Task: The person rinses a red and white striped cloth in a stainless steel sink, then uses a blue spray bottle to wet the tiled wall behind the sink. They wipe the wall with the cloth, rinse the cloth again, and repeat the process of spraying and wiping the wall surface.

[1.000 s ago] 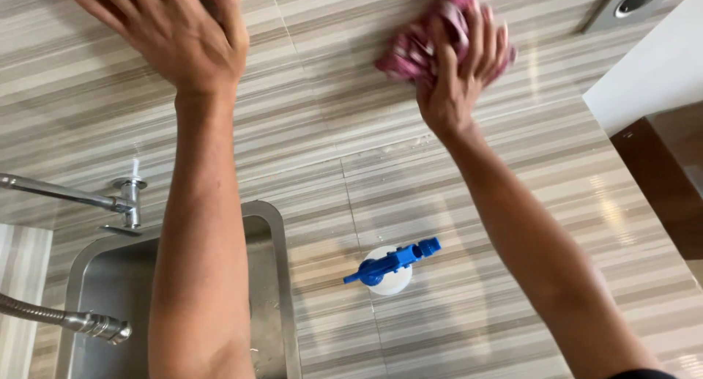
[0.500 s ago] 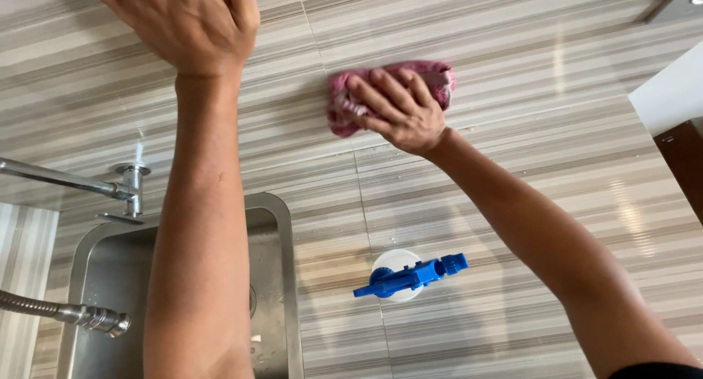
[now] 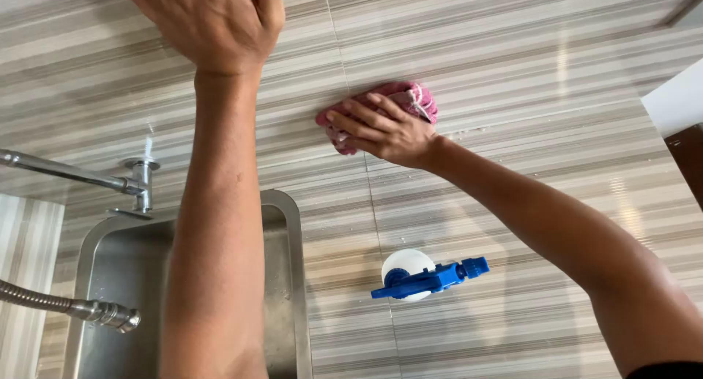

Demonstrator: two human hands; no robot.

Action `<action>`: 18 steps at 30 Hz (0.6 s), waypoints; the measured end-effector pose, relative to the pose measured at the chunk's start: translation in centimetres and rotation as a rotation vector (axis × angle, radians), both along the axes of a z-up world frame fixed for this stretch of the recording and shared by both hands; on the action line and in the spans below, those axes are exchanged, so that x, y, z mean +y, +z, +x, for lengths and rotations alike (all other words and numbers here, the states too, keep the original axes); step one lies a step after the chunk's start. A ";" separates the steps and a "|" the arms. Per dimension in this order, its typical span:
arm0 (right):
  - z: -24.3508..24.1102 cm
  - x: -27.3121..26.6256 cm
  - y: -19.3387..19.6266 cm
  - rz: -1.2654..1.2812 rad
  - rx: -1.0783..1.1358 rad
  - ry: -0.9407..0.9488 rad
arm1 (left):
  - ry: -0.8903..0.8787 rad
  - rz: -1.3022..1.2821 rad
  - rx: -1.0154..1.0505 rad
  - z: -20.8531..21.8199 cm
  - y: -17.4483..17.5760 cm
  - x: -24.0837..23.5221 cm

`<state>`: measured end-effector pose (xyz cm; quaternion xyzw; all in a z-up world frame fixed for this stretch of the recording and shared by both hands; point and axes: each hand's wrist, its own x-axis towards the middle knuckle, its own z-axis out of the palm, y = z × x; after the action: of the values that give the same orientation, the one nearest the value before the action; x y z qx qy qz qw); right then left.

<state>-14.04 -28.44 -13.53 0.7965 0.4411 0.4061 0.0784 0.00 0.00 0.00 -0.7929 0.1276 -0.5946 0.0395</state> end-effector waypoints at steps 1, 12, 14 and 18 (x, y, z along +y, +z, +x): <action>0.0 -0.2 -0.5 -0.091 0.007 0.015 | -0.038 0.013 -0.029 0.2 -0.2 0.2; -1.4 -14.3 -3.5 -0.144 -0.022 -0.072 | -0.099 0.065 -0.201 0.5 0.9 0.5; -2.2 -15.1 -0.9 0.003 -0.101 -0.167 | -0.107 0.063 -0.230 -0.1 1.7 0.0; -2.1 -10.5 -1.3 0.237 -0.142 -0.182 | -0.104 0.070 -0.235 -0.8 1.9 -0.3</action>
<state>-16.19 -38.98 -14.81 0.8061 0.3095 0.5018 0.0510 -0.75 -0.26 1.92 -0.7083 0.1837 -0.6797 0.0507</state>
